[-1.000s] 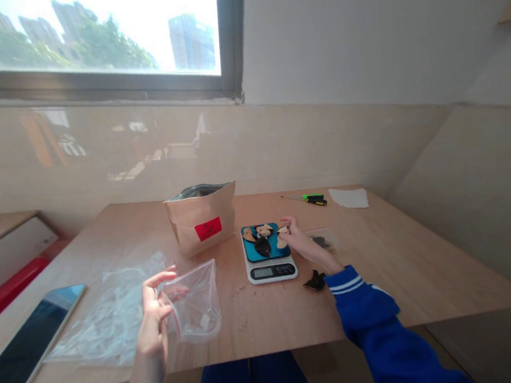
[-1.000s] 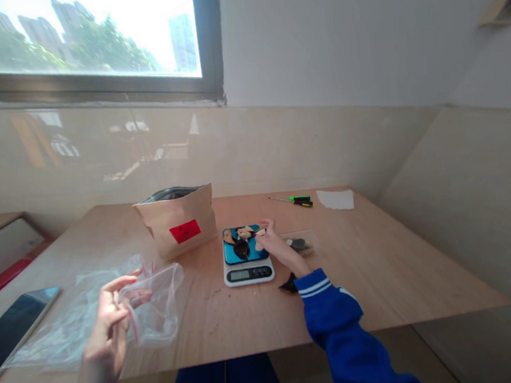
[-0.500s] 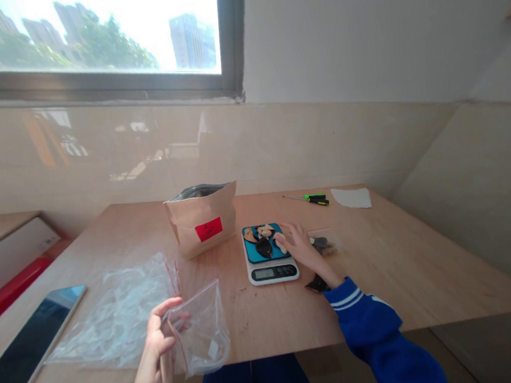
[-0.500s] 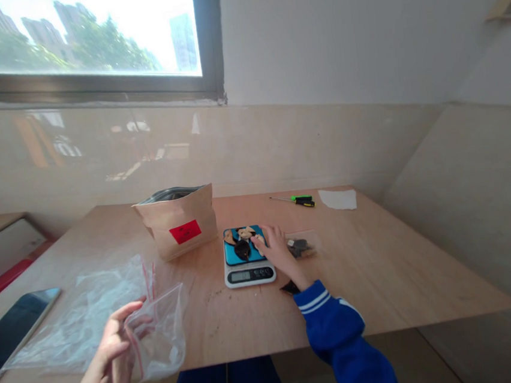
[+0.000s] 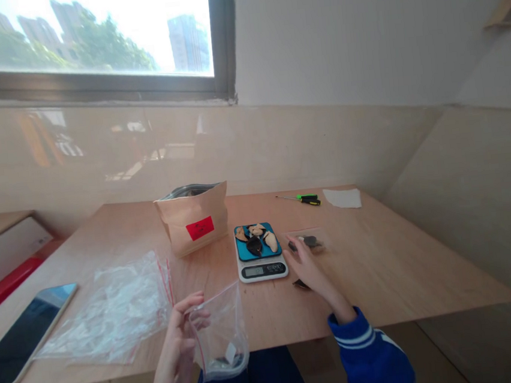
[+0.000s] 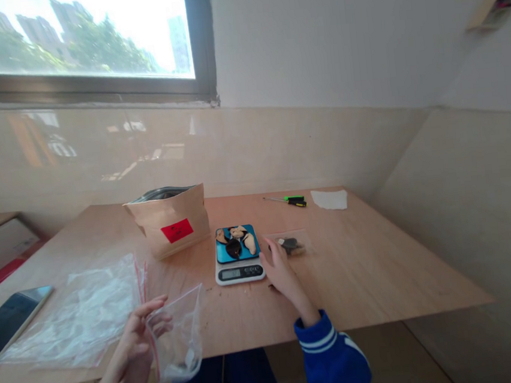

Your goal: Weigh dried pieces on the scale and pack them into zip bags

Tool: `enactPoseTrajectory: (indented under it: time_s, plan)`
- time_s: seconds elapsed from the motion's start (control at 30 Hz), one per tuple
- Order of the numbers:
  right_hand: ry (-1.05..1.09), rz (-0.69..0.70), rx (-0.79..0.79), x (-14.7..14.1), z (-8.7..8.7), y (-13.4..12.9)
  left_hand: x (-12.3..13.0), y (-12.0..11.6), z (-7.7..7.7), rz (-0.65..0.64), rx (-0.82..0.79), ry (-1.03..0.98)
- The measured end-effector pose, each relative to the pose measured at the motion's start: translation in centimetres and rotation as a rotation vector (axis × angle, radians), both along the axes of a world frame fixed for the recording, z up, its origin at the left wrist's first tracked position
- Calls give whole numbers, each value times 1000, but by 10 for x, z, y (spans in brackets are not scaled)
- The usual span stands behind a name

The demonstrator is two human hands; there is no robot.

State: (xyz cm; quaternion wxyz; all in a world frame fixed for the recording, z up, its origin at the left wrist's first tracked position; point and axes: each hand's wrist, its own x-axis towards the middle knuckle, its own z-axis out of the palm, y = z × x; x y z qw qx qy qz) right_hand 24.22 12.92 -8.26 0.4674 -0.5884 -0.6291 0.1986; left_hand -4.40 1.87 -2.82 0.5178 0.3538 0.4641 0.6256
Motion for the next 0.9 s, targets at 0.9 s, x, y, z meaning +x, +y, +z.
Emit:
enactPoseTrajectory:
  time_s: [0.9]
  plan:
    - [478,169,-355,-117,21,-132,5,-1,-20,-128,91,450]
